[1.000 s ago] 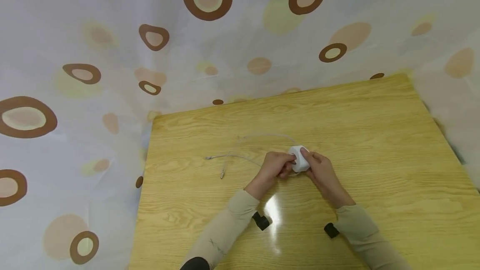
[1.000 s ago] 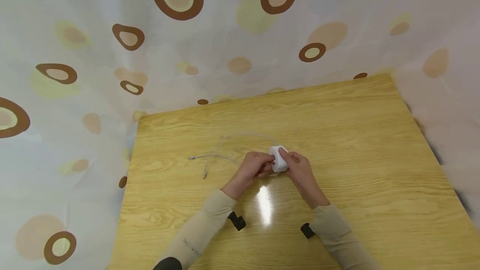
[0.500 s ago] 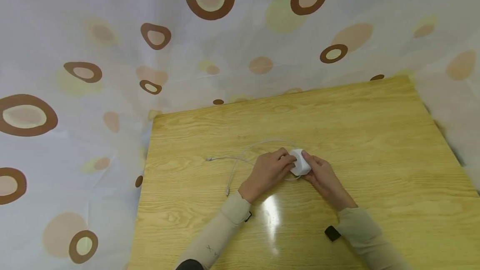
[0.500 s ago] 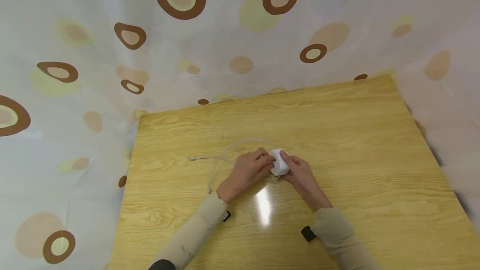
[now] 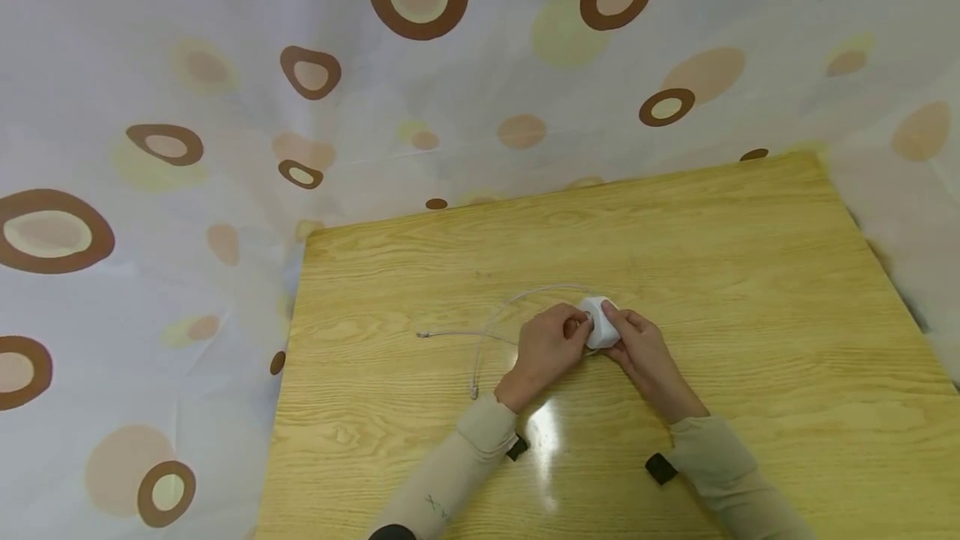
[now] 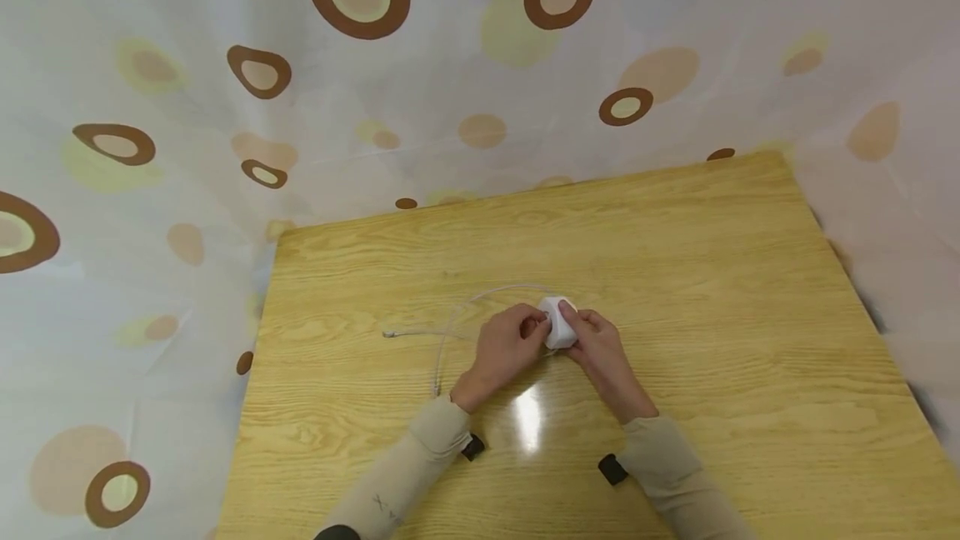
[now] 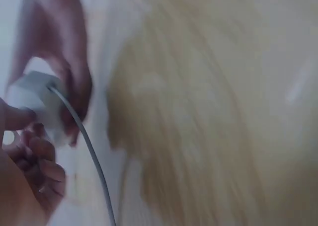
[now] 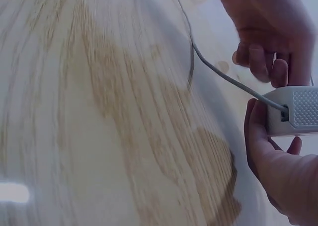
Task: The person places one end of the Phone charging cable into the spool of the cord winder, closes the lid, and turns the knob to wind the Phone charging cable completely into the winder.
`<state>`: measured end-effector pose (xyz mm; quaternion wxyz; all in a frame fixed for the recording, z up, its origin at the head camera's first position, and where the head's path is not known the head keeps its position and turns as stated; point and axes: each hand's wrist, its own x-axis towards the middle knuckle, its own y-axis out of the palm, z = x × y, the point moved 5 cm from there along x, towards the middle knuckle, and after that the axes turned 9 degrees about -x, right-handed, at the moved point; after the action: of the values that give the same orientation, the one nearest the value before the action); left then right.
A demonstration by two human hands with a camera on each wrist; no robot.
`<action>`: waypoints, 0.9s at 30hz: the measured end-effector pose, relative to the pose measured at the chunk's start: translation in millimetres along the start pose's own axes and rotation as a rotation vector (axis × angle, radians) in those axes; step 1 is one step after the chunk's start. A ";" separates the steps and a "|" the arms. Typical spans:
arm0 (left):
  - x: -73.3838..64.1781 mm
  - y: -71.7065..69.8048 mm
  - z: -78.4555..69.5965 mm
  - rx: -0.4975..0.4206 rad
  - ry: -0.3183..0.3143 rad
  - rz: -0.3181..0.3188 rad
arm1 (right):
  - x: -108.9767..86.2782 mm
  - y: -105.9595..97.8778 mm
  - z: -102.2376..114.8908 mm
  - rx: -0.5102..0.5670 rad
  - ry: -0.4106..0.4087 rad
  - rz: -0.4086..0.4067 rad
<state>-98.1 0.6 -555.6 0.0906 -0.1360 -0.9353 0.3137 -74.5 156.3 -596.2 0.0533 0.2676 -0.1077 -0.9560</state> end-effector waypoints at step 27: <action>5.5 -30.0 -4.4 0.518 0.716 0.117 | -0.2 5.0 -1.0 0.153 0.046 0.155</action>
<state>-108.2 -18.1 -533.4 0.4218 -0.2616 -0.7264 0.4753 -73.6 151.3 -595.8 0.1089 0.2835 -0.1995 -0.9316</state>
